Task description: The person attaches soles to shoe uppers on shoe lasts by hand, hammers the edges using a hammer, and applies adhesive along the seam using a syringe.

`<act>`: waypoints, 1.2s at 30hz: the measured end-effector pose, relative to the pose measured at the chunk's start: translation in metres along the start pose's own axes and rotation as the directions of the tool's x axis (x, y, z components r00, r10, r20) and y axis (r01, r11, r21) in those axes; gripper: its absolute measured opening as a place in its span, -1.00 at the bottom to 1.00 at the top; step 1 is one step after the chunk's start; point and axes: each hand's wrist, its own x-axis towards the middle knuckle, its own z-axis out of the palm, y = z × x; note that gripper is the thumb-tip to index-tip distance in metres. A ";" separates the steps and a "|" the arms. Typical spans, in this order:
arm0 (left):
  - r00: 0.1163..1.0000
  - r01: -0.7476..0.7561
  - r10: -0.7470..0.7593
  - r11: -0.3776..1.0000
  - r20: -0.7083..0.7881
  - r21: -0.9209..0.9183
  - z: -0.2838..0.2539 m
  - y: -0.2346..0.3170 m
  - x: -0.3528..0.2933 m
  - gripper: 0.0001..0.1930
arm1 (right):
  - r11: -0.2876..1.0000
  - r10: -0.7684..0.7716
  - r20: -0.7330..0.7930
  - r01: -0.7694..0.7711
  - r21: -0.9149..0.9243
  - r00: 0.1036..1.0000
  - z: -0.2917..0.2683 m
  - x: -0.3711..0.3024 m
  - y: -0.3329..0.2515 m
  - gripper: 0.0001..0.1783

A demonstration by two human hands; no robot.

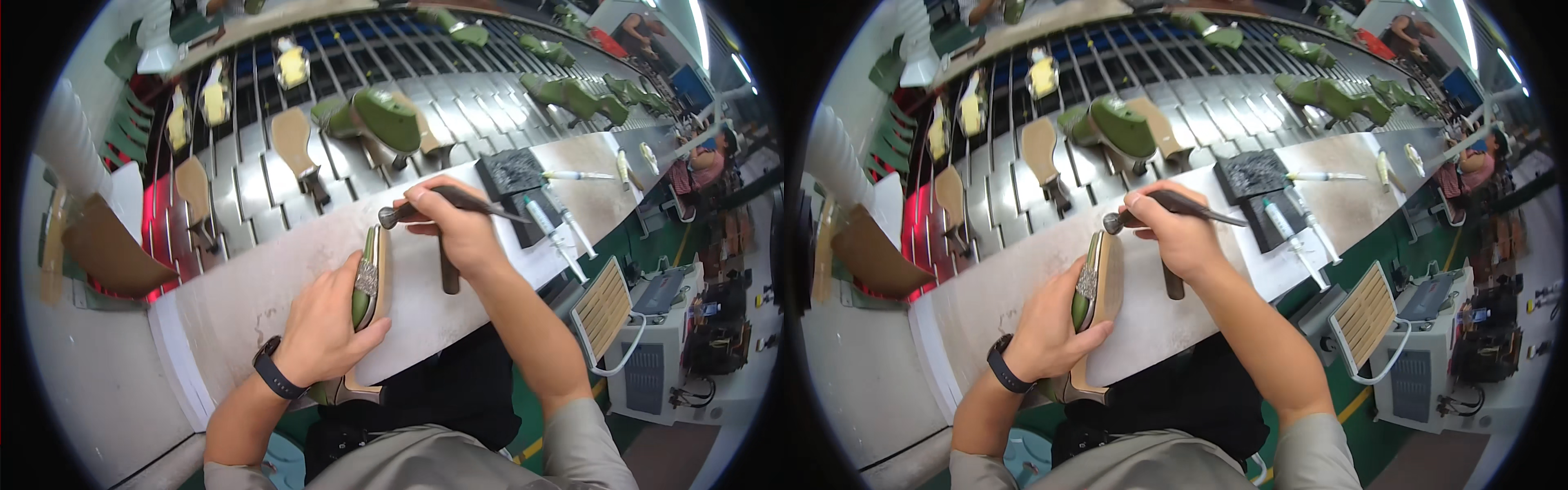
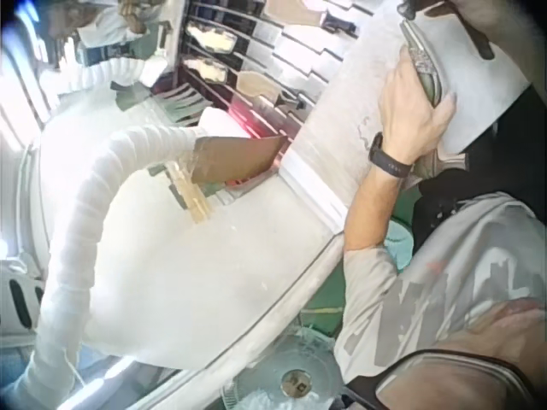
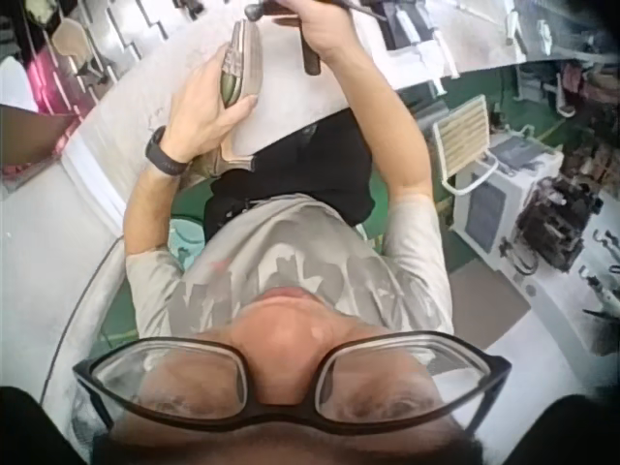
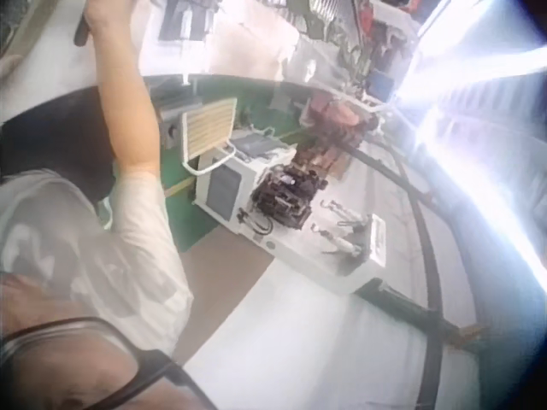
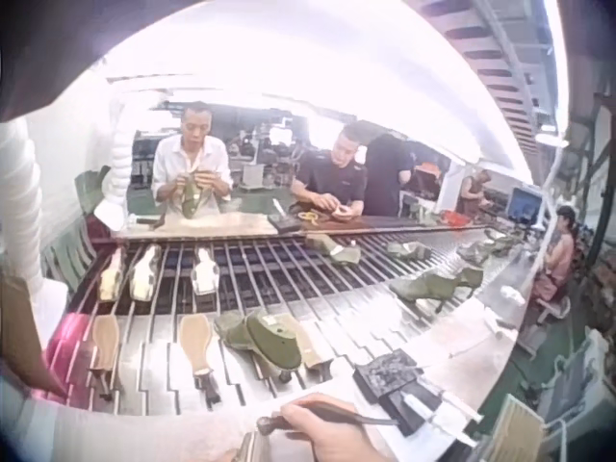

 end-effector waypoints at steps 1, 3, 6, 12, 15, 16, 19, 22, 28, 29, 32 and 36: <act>0.998 -0.058 0.058 0.998 0.002 0.015 -0.001 0.006 0.004 -0.18 | 0.995 0.030 -0.032 -0.033 -0.094 0.999 -0.017 0.010 0.028 -0.80; 0.997 0.008 0.007 0.981 0.077 -0.195 -0.006 0.005 0.014 -0.22 | 0.998 -0.029 -0.069 0.025 -0.054 0.997 -0.036 0.006 0.055 -0.85; 0.979 0.031 -0.114 0.904 -0.171 -0.426 -0.034 -0.003 0.003 -0.22 | 0.996 -0.092 -0.058 0.091 -0.018 0.994 -0.030 -0.033 0.067 -0.81; 0.838 -0.330 0.112 0.883 -0.535 -0.332 -0.066 0.065 -0.020 -0.13 | 0.994 -0.075 -0.078 0.068 -0.087 0.994 -0.029 -0.093 0.053 -0.72; 0.857 -0.398 0.270 0.888 -0.439 -0.231 -0.045 0.080 0.002 -0.21 | 0.994 -0.113 -0.152 0.112 -0.019 0.982 -0.039 -0.118 0.021 -0.75; 0.840 -0.436 0.337 0.886 -0.425 -0.158 -0.044 0.081 -0.001 -0.21 | 0.956 -0.291 -0.107 0.287 -0.056 0.951 -0.035 -0.130 -0.001 -0.75; 0.807 -0.469 0.377 0.876 -0.454 -0.107 -0.035 0.083 -0.011 -0.19 | 0.782 -0.607 -0.028 0.604 0.155 0.794 -0.013 -0.174 -0.061 -0.70; 0.838 -0.419 0.338 0.901 -0.428 -0.109 -0.026 0.088 -0.020 -0.16 | 0.753 -0.658 0.153 0.645 0.130 0.737 0.000 -0.188 -0.090 -0.67; 0.830 -0.406 0.341 0.912 -0.440 -0.057 -0.018 0.086 -0.030 -0.19 | 0.905 -0.400 0.346 0.425 0.005 0.849 0.006 -0.181 -0.105 -0.70; 0.818 -0.445 0.385 0.895 -0.427 -0.044 -0.020 0.084 -0.030 -0.20 | 0.889 -0.432 0.347 0.457 0.011 0.833 0.008 -0.177 -0.107 -0.70; 0.795 -0.501 0.444 0.865 -0.412 -0.034 -0.018 0.081 -0.035 -0.21 | 0.882 -0.439 0.303 0.470 -0.036 0.846 0.015 -0.173 -0.116 -0.72; 0.767 -0.535 0.486 0.845 -0.418 0.001 -0.015 0.081 -0.042 -0.12 | 0.858 -0.377 0.254 0.439 -0.267 0.891 0.027 -0.164 -0.136 -0.52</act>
